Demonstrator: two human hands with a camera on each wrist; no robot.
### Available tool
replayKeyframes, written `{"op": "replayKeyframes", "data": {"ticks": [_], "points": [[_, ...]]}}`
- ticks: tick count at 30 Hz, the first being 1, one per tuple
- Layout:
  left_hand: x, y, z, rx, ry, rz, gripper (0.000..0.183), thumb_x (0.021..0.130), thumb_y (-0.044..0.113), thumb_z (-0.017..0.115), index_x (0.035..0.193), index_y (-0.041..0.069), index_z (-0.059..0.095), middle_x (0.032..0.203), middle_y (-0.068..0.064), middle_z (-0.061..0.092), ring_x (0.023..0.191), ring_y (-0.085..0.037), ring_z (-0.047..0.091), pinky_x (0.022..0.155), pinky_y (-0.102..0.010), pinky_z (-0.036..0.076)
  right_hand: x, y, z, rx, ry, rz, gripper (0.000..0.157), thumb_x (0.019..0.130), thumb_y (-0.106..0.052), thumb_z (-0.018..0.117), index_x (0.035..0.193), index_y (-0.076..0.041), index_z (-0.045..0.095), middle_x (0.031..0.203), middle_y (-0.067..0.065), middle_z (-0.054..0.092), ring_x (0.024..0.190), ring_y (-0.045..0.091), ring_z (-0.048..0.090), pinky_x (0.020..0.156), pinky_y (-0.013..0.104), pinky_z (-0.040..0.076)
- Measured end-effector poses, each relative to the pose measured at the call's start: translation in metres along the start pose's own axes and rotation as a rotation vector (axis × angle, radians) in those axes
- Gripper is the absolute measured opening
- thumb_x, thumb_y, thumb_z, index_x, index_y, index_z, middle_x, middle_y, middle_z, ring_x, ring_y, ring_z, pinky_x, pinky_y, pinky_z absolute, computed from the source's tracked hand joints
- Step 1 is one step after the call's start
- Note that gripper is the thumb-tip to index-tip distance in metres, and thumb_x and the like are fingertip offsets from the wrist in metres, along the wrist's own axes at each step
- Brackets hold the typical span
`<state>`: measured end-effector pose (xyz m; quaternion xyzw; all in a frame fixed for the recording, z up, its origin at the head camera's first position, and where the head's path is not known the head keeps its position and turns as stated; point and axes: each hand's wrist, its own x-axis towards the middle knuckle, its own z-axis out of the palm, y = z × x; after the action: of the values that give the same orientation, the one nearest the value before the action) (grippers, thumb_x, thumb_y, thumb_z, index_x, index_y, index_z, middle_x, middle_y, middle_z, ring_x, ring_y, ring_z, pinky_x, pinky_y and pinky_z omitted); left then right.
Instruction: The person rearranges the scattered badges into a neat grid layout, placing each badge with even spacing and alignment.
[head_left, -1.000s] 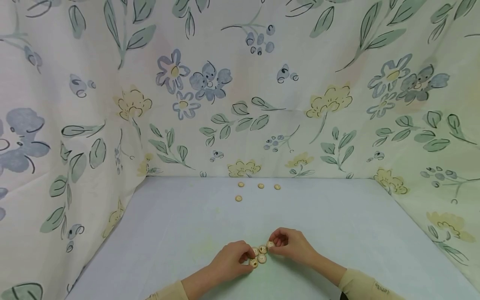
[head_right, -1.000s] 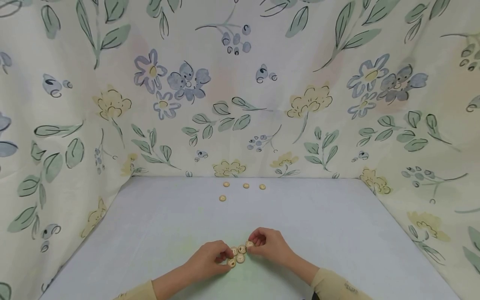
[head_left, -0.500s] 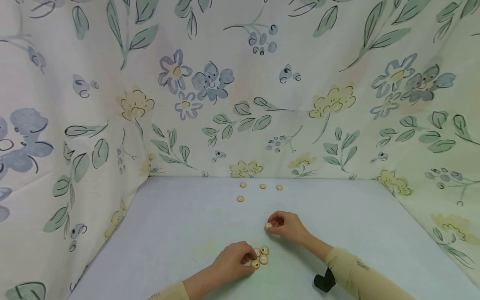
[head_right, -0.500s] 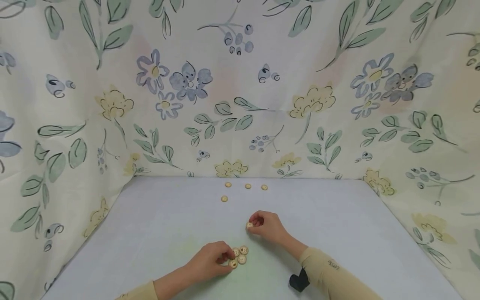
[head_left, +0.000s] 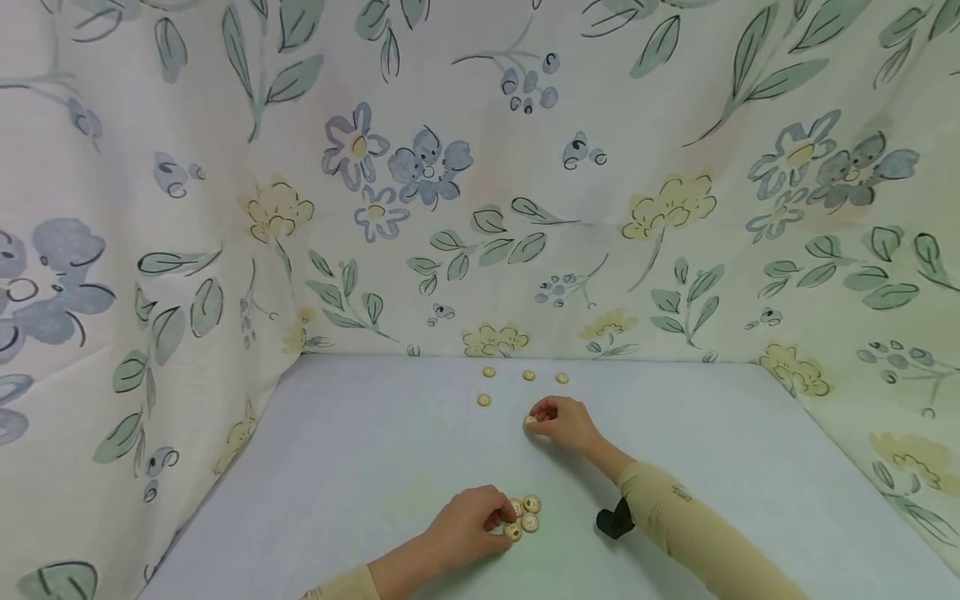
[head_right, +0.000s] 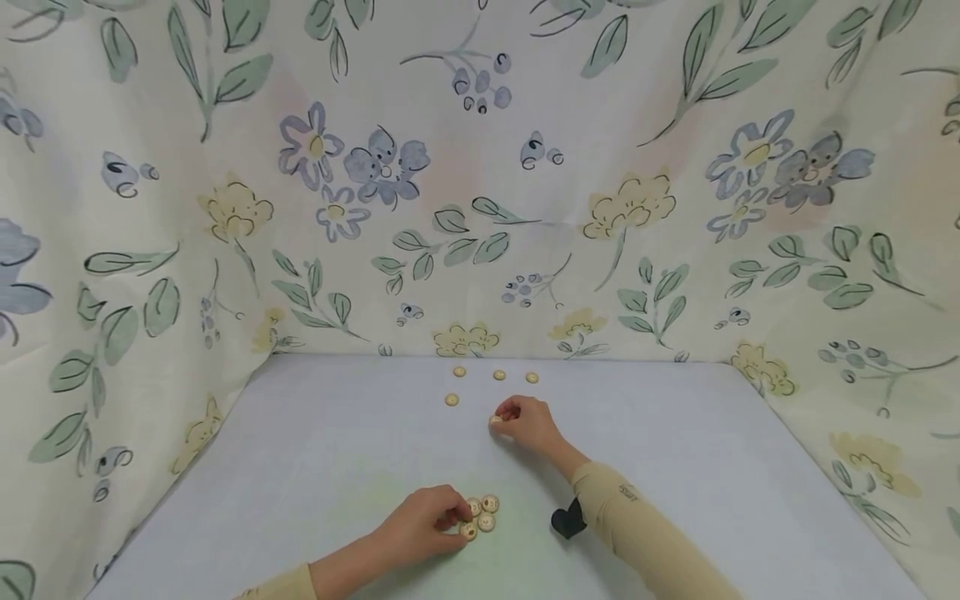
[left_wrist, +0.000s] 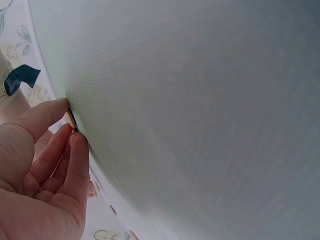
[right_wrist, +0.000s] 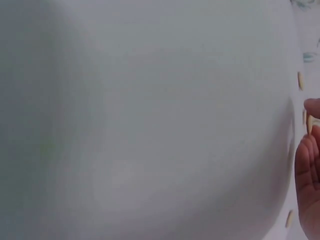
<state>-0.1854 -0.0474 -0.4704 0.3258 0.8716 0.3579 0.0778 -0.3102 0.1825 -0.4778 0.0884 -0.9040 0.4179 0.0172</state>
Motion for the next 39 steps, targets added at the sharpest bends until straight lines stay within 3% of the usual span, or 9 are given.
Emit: {"op": "replayKeyframes", "data": {"ticks": [14,19,39], "points": [[-0.002,0.004,0.001,0.01,0.02,0.015,0.015,0.078,0.012,0.079,0.089,0.013,0.068,0.077,0.013,0.053,0.069,0.002,0.048,0.064,-0.015,0.043,0.032,0.007,0.006,-0.027,0.042,0.083,0.018,0.08,-0.018,0.079,0.091,-0.007,0.069,0.079,0.0,0.062,0.074,0.015,0.054,0.065,0.028,0.044],[-0.002,0.006,-0.001,0.008,0.011,-0.013,0.015,0.079,0.013,0.079,0.089,0.014,0.068,0.078,0.013,0.053,0.07,0.002,0.048,0.065,-0.016,0.043,0.038,0.007,0.008,-0.041,0.046,0.089,0.019,0.08,-0.02,0.079,0.09,-0.007,0.069,0.08,0.0,0.063,0.074,0.015,0.055,0.065,0.028,0.045],[-0.002,0.007,-0.002,-0.009,0.006,-0.017,0.015,0.079,0.012,0.078,0.089,0.013,0.068,0.078,0.013,0.053,0.07,0.001,0.049,0.065,-0.016,0.043,0.039,0.008,0.012,-0.035,0.066,0.084,0.018,0.082,-0.019,0.078,0.09,-0.005,0.069,0.079,0.0,0.063,0.072,0.014,0.056,0.065,0.027,0.045]]}}
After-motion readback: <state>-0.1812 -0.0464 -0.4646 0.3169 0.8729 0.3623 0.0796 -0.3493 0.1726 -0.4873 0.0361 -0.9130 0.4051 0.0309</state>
